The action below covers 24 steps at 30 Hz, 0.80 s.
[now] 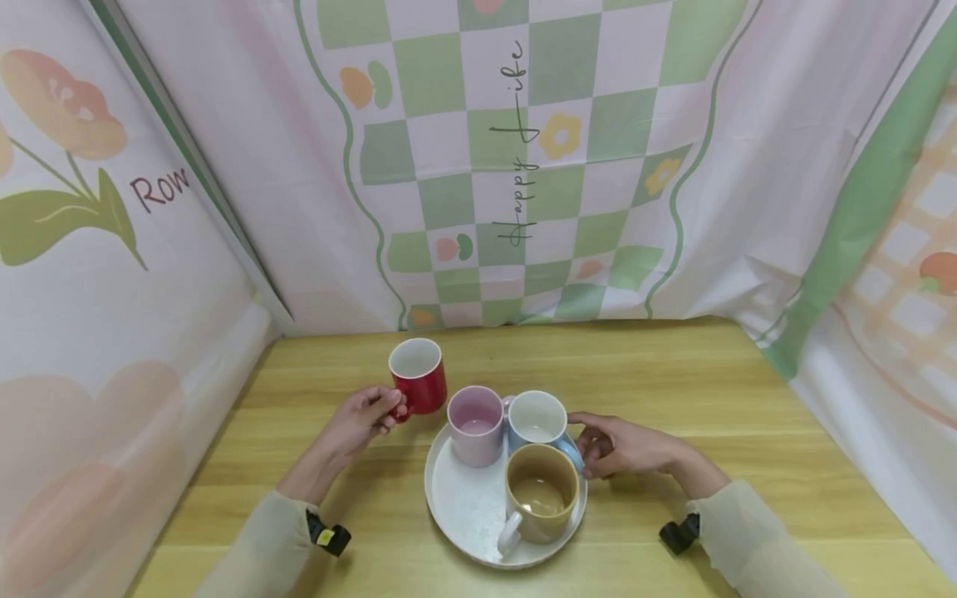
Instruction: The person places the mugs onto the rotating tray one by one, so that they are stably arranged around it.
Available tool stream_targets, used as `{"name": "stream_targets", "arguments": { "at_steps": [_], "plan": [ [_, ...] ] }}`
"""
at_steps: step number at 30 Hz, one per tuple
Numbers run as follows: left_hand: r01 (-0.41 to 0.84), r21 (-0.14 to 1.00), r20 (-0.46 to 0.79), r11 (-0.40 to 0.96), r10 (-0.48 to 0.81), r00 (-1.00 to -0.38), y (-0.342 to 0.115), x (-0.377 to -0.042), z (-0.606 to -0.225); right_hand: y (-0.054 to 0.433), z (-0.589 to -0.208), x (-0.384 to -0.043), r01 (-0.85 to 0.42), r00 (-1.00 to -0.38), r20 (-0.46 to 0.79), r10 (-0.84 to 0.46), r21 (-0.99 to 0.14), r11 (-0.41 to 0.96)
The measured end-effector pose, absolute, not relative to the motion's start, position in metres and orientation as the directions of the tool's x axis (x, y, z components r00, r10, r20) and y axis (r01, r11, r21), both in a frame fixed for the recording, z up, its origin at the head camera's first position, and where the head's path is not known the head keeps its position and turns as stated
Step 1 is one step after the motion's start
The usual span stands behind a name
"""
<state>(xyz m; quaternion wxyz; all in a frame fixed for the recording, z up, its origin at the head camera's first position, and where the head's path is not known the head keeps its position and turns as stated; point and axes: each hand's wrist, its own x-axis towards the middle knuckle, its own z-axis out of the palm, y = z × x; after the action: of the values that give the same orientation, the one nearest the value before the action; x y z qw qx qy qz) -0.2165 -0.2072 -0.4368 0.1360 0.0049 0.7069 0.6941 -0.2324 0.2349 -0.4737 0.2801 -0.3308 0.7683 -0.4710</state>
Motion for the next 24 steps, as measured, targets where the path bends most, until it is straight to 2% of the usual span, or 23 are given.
{"name": "stream_targets", "arguments": {
  "at_steps": [24],
  "plan": [
    [-0.18,0.984,-0.173,-0.012,0.228,-0.958,-0.223,-0.174,-0.426,0.235,-0.472,-0.23,-0.242,-0.632,-0.126,-0.765,-0.906,0.349]
  ]
}}
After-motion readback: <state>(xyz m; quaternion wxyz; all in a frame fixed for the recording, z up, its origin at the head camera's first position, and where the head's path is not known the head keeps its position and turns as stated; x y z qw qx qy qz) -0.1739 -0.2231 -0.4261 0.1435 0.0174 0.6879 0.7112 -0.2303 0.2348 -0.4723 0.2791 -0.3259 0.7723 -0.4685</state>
